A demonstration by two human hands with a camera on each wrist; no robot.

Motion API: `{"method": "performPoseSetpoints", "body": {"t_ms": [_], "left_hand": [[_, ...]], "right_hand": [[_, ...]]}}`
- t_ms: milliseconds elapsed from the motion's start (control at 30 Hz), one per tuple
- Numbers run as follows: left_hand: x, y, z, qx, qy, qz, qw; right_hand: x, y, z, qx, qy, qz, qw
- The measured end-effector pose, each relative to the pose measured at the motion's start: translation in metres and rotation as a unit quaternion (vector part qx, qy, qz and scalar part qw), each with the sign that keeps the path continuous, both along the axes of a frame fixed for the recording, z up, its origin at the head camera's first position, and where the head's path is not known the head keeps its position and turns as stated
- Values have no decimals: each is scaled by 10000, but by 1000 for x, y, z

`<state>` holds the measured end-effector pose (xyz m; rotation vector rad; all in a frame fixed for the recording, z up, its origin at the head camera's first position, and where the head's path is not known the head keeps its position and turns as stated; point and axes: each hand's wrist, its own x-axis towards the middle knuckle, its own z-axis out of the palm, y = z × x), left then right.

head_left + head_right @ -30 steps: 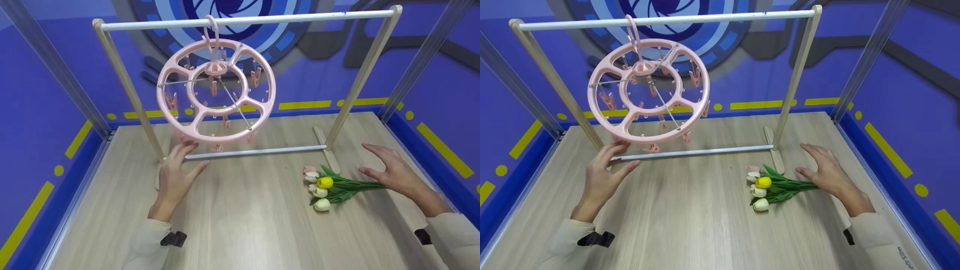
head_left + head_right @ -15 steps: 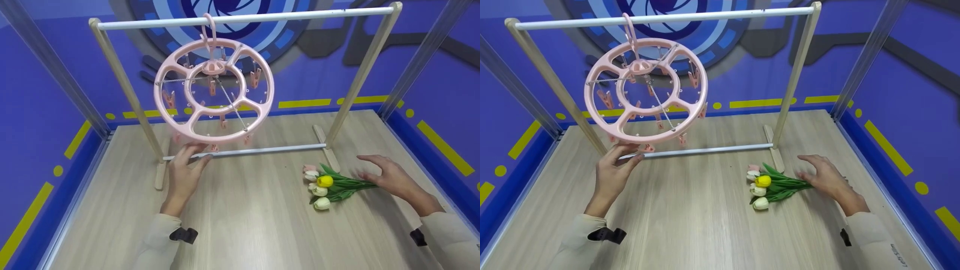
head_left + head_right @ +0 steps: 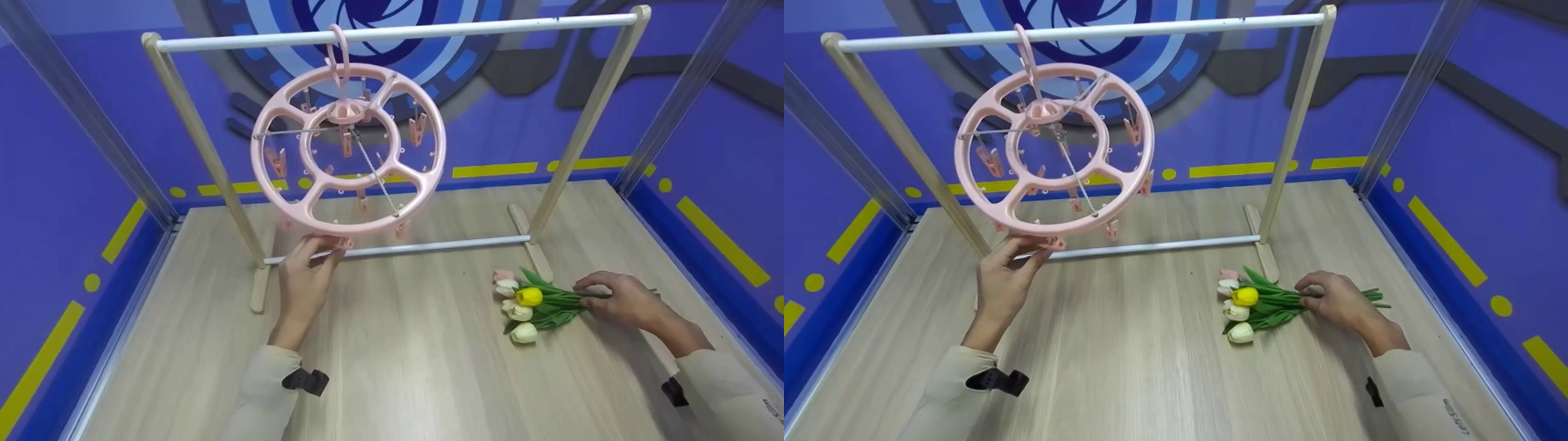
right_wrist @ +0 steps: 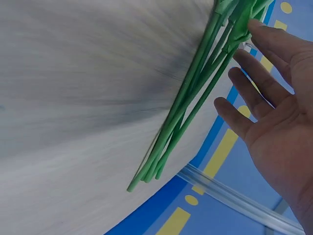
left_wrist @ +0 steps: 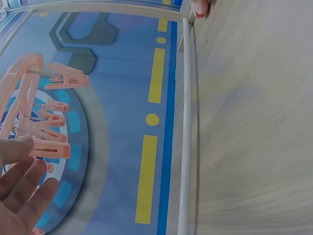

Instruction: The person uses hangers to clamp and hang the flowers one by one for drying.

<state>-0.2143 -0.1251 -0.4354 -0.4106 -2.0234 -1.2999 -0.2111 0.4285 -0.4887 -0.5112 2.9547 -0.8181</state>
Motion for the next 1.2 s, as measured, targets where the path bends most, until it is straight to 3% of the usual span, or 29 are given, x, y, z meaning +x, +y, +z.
{"method": "performPoseSetpoints", "body": {"t_ms": [233,533,667,867,1200], "left_hand": [[0,-1,-1,84,103,60,9999],[3,-1,-1,344,-143,39,9993],[5,-1,0,523,-303,-121,9981],[10,1,4,876,-779,-450,9921],[14,0,10,1678,-1280,-399,9767]], "right_hand": [[1,5,-4,-7,-108,91,9999],[1,7,-6,57,-247,-79,9996],[1,7,-7,-11,-205,-221,9995],[1,8,-10,74,127,-87,9999],[4,11,-6,-5,514,43,9987]]}}
